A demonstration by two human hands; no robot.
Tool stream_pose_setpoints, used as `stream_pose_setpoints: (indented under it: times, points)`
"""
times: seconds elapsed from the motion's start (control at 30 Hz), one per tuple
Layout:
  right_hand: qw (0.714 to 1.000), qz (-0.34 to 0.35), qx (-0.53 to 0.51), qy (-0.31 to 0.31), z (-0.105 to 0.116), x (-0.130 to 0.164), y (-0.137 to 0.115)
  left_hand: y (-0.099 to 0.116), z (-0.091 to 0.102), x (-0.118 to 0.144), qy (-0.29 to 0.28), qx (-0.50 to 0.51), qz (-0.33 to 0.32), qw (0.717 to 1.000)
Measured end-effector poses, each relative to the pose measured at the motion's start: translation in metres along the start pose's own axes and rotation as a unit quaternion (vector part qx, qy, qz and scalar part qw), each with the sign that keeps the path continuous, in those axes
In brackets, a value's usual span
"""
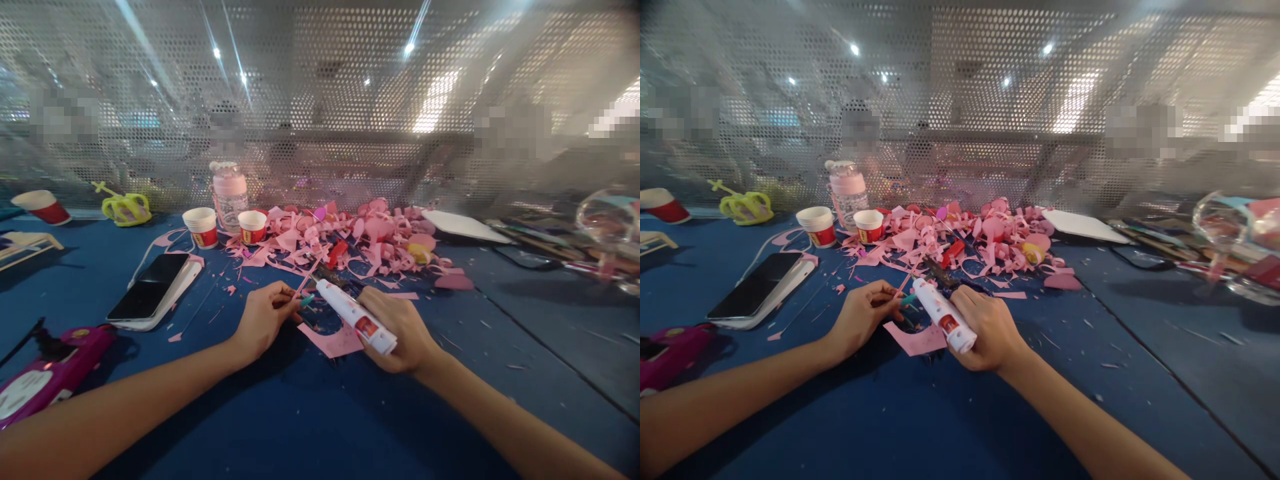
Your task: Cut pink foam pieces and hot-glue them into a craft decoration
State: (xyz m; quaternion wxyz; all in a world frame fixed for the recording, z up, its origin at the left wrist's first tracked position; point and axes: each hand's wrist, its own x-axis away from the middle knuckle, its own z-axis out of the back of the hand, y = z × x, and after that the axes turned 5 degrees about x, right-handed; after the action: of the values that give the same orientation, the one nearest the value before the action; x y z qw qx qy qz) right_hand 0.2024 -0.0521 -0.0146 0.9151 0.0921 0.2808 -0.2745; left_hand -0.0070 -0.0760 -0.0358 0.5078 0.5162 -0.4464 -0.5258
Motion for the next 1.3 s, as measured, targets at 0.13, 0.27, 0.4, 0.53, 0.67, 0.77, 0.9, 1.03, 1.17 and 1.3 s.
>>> stream_pose_setpoints:
  times: [0.13, 0.27, 0.4, 0.53, 0.67, 0.77, 0.9, 1.03, 1.17, 1.3]
  points:
    - [1.000, 0.007, -0.010, -0.013, 0.0033, -0.0022, -0.0016, -0.0017, 0.0005, -0.0006, -0.003, -0.004, -0.010, 1.000]
    - [1.000, 0.008, -0.007, -0.018, 0.0050, -0.0033, -0.0029, -0.0008, 0.0007, -0.0001, 0.000, -0.020, -0.011, 1.000]
    - [1.000, 0.009, -0.015, -0.026, 0.0046, -0.0024, -0.0029, 0.0000, 0.0008, -0.0001, -0.001, -0.012, -0.004, 1.000]
    - [0.999, 0.012, -0.014, -0.027, 0.0039, -0.0018, -0.0023, 0.0008, 0.0008, -0.0002, 0.002, -0.020, -0.001, 1.000]
    - [1.000, 0.009, 0.002, -0.004, 0.0040, -0.0023, -0.0016, 0.0008, 0.0006, -0.0002, -0.007, 0.001, 0.000, 1.000]
    - [1.000, 0.019, 0.007, 0.003, 0.0045, -0.0031, -0.0014, 0.0002, 0.0005, -0.0003, -0.010, 0.000, -0.001, 1.000]
    - [1.000, 0.019, 0.003, 0.010, 0.0047, -0.0034, -0.0016, -0.0003, 0.0007, -0.0003, -0.010, -0.005, -0.009, 1.000]
    - [1.000, 0.010, -0.002, 0.012, 0.0048, -0.0032, -0.0014, -0.0010, 0.0011, -0.0007, -0.014, -0.007, -0.016, 1.000]
    - [1.000, 0.017, 0.010, 0.020, 0.0054, -0.0031, -0.0008, -0.0021, 0.0014, -0.0010, -0.013, -0.008, -0.018, 1.000]
    - [0.999, 0.021, 0.023, 0.031, 0.0060, -0.0031, -0.0004, -0.0043, 0.0019, -0.0011, -0.022, 0.001, -0.021, 1.000]
